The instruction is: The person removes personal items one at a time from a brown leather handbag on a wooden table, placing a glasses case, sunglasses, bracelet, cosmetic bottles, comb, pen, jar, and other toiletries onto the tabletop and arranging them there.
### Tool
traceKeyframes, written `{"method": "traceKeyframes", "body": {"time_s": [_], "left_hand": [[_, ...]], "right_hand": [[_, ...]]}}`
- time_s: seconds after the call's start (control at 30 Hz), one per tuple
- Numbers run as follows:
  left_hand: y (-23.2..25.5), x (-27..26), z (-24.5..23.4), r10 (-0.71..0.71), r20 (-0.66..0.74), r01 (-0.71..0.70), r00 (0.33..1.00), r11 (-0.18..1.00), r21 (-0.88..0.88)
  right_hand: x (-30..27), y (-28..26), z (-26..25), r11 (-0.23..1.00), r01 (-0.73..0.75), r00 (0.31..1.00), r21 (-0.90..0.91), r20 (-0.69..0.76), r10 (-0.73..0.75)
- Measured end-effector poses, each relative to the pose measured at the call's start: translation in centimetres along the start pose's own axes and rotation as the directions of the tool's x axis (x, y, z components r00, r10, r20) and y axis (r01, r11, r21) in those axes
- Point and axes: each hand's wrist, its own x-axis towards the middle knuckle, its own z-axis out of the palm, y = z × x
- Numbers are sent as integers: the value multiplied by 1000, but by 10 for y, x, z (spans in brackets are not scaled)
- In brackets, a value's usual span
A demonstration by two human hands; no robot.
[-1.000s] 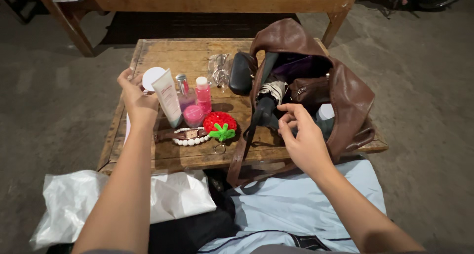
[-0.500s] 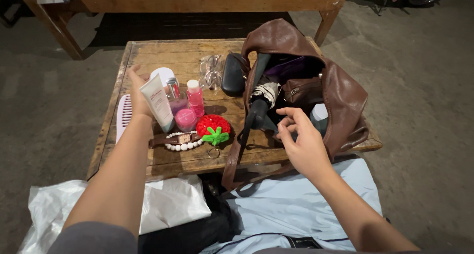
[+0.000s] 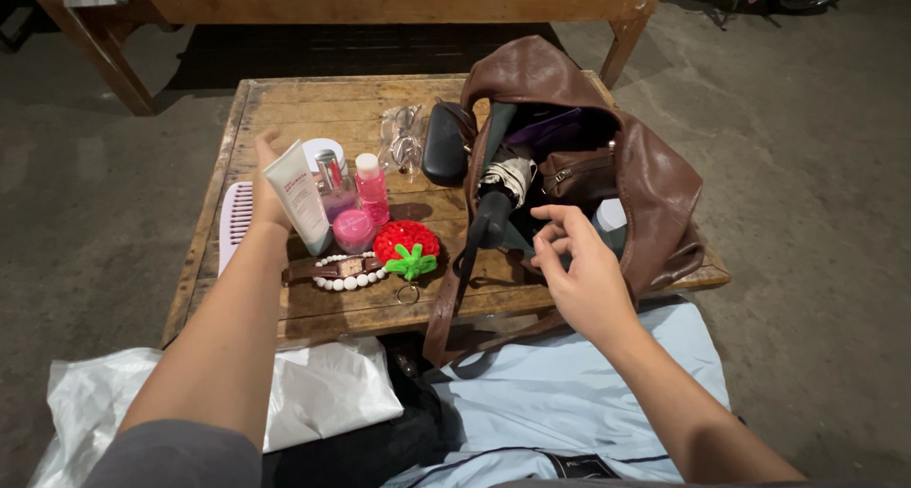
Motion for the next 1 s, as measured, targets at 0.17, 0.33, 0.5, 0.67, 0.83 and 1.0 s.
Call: {"method": "traceKeyframes", "body": {"time_s": [0.17,0.33,0.5,0.67,0.83,1.0], "left_hand": [[3,-10,-16,157,54,-163,986,975,150],[50,-80,-10,473,-253,-269,844,781,564],[102,-166,34,736,-286,-461,614,629,626],[134,-215,91,857,-114,-602,503,442,665],[134,-247,157,824,86,-728,560,440,527],[107,-275,217,734,318,-777,601,441,449]], "right_hand": [[0,3,-3,999,-10,999,-38,-31,9],[5,9,-8,987,145,983,-75,-105,-153],[11,10,-19,969,177,961,-170,-182,-208],[16,18,-38,853,219,947,-473,-106,-302],[17,40,-52,665,224,953,-712,18,-302],[24,62,-62,519,189,973,-833,88,-214]]}}
